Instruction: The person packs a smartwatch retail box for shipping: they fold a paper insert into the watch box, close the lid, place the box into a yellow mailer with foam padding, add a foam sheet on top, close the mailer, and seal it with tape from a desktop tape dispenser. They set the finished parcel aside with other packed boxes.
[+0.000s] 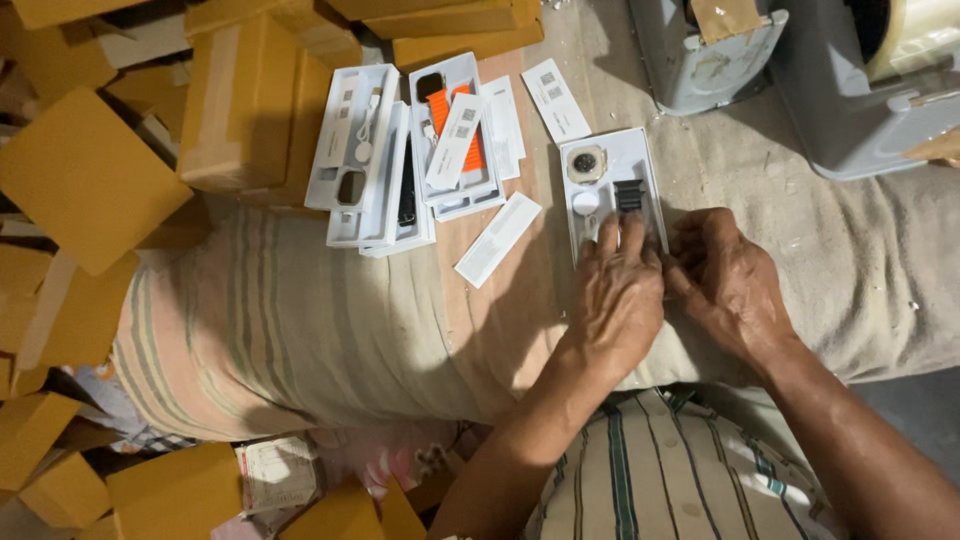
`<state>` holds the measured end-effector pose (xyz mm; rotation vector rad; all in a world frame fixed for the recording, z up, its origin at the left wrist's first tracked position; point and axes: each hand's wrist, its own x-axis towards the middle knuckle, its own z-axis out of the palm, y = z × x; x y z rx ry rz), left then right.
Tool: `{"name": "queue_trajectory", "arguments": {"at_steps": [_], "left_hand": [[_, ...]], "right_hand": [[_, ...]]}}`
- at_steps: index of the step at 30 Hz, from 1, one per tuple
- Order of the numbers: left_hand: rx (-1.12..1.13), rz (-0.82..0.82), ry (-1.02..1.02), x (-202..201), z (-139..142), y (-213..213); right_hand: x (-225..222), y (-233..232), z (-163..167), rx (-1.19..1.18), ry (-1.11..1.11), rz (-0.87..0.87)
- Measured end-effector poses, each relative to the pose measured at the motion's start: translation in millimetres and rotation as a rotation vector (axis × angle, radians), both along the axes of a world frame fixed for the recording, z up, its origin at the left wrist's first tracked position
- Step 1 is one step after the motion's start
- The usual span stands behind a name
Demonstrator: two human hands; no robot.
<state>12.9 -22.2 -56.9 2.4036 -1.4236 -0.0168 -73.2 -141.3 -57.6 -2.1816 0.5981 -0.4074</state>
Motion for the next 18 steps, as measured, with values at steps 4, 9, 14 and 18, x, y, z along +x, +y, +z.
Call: {"name": "queue_trajectory", "arguments": {"at_steps": [4, 9, 14, 18], "left_hand": [[-0.034, -0.003, -0.154, 4, -5, -5], [0.001, -0.040, -0.097, 2, -7, -1], [0.079, -0.074, -0.100, 3, -1, -7], [0.139, -0.070, -0.134, 5, 5, -14]], "right_hand": [[0, 3, -3, -0.052, -0.010, 0.005], [-4, 4, -3, -0.041, -0.055, 0.001], [-4, 3, -4, -0.032, -0.039, -0.001], [-5, 2, -5, -0.042, -0.101, 0.027]]}}
